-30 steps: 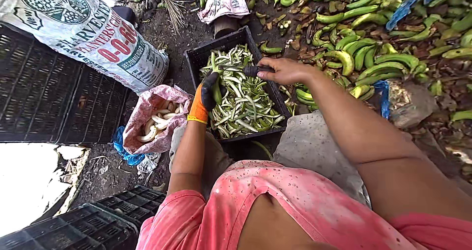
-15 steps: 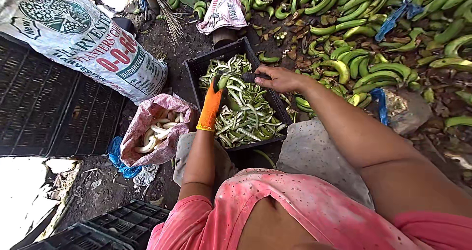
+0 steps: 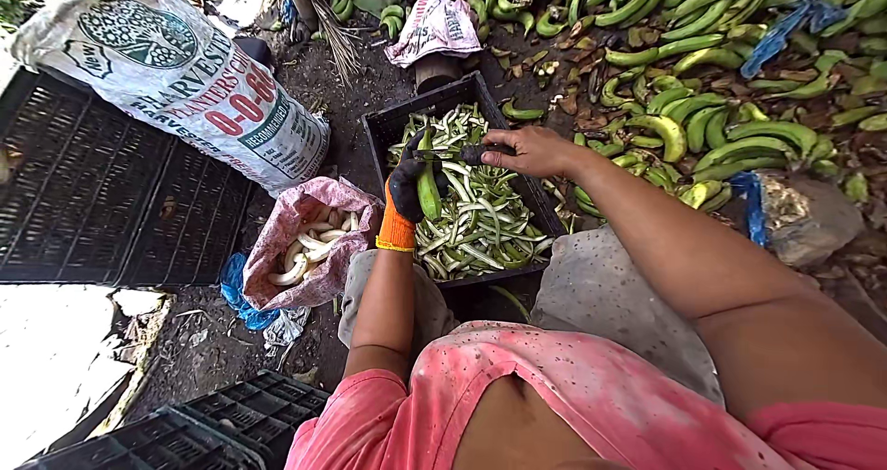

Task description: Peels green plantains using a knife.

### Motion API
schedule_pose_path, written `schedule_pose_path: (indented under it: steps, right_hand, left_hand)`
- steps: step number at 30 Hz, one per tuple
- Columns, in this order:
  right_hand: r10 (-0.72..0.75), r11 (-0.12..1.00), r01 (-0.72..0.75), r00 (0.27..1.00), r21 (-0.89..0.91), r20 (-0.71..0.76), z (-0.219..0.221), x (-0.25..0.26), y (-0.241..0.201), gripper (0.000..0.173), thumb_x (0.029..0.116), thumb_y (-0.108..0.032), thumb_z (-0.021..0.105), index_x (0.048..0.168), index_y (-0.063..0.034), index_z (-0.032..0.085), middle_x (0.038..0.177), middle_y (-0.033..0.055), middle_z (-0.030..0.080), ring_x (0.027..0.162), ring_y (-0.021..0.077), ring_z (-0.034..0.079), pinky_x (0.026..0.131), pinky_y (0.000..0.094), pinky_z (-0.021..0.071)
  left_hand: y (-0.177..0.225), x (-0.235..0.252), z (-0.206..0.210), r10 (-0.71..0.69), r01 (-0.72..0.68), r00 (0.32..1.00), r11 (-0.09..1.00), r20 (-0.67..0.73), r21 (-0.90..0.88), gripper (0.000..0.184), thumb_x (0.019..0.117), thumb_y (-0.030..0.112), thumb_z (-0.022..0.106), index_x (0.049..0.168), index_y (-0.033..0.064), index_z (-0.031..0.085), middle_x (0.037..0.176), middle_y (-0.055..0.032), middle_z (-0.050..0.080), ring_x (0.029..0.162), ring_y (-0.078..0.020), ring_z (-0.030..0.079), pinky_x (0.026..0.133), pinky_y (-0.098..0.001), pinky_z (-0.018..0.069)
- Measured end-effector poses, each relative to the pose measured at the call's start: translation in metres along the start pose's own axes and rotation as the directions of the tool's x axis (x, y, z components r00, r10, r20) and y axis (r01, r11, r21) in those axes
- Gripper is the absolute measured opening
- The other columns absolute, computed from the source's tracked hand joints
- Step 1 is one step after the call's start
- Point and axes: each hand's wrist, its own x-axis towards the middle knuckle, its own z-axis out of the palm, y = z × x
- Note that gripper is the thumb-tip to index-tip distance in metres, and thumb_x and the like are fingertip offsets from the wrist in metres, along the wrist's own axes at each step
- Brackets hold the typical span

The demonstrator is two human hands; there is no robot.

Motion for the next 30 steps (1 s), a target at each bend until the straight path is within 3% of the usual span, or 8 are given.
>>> schedule_pose_path:
  steps: [4,11,20,23,25,26,28,30]
  right_hand:
    - [-0.021,0.994,0.013,0.997,-0.104,-0.069,0.008,0.005,0.002,0.053,0.1042,-0.06,0.043,0.126,-0.017,0.066,0.089,0.0153,0.071,0.086,0.0396,0.07,0.072,0.0652,0.0493]
    - [0.019,0.999,-0.018,1.0,-0.029,0.001,0.01,0.018,0.002,0.053,0.1069,-0.057,0.041,0.13,-0.0163,0.065,0.101,0.0188,0.072,0.099,0.042,0.069,0.086,0.0682,0.048]
    - [0.051,0.999,-0.051,0.999,0.002,0.007,0.02,0.035,0.001,0.053,0.1068,-0.058,0.04,0.131,-0.0176,0.065,0.105,0.0194,0.072,0.102,0.0424,0.068,0.087,0.0694,0.0474]
    - [0.082,0.972,-0.093,0.995,0.216,0.062,0.021,0.032,0.001,0.053,0.1098,-0.049,0.04,0.125,-0.0051,0.065,0.107,0.0227,0.069,0.101,0.0392,0.066,0.09,0.0648,0.0478]
    - [0.145,0.889,-0.177,0.984,0.422,0.106,0.025,0.023,-0.009,0.05,0.1084,-0.044,0.048,0.12,0.0026,0.061,0.087,0.0137,0.058,0.073,0.0223,0.053,0.07,0.0439,0.0464]
    - [0.178,0.842,-0.217,0.976,0.494,0.126,0.025,0.019,-0.016,0.044,0.1063,-0.039,0.056,0.122,0.0023,0.059,0.086,0.0107,0.059,0.069,0.0165,0.051,0.066,0.0368,0.0459]
    - [0.203,0.792,-0.225,0.974,0.567,0.104,0.028,0.019,-0.022,0.04,0.1026,-0.024,0.065,0.13,0.0035,0.059,0.099,0.0145,0.069,0.078,0.0165,0.059,0.075,0.0371,0.0496]
    - [0.225,0.817,-0.178,0.974,0.549,-0.019,0.035,0.025,-0.019,0.032,0.1014,-0.016,0.067,0.127,0.0029,0.063,0.102,0.0166,0.072,0.086,0.0216,0.067,0.084,0.0432,0.0535]
  left_hand:
    - [-0.002,-0.003,0.004,0.038,-0.024,0.994,0.991,-0.103,0.134,0.044,0.099,0.021,0.042,0.143,0.0188,0.043,0.079,-0.0042,0.065,0.056,-0.0144,0.063,0.049,-0.0277,0.0559]
    - [-0.012,-0.023,0.009,-0.008,0.051,0.989,0.954,-0.146,0.296,0.043,0.1003,0.028,0.041,0.143,0.0278,0.046,0.075,-0.0042,0.055,0.048,-0.0119,0.052,0.044,-0.0253,0.0479]
    - [-0.022,-0.023,0.006,0.0,0.066,0.984,0.928,-0.177,0.367,0.035,0.0991,0.03,0.046,0.134,0.0248,0.049,0.075,-0.0045,0.056,0.051,-0.0135,0.054,0.046,-0.0272,0.0487]
    - [-0.023,-0.015,0.003,0.143,0.034,0.944,0.853,-0.296,0.521,0.047,0.0999,0.031,0.05,0.147,0.0313,0.047,0.094,-0.0031,0.064,0.065,-0.0131,0.06,0.059,-0.0299,0.0538]
    - [-0.021,-0.011,0.0,0.238,0.004,0.907,0.82,-0.347,0.573,0.052,0.1027,0.032,0.054,0.152,0.0327,0.039,0.118,-0.0045,0.065,0.088,-0.0155,0.065,0.077,-0.0355,0.0565]
    - [-0.021,-0.01,0.001,0.274,-0.012,0.89,0.812,-0.364,0.583,0.054,0.1026,0.032,0.055,0.153,0.0327,0.038,0.123,-0.0046,0.065,0.094,-0.0161,0.065,0.082,-0.0368,0.0563]
    - [-0.024,-0.008,0.004,0.312,-0.076,0.887,0.826,-0.34,0.559,0.053,0.1024,0.03,0.055,0.152,0.0306,0.038,0.126,-0.0042,0.064,0.101,-0.0168,0.065,0.086,-0.0384,0.0563]
    - [-0.029,-0.008,0.004,0.325,-0.205,0.92,0.874,-0.218,0.441,0.043,0.1057,0.034,0.045,0.148,0.03,0.043,0.126,-0.0006,0.063,0.107,-0.016,0.063,0.091,-0.0391,0.0552]
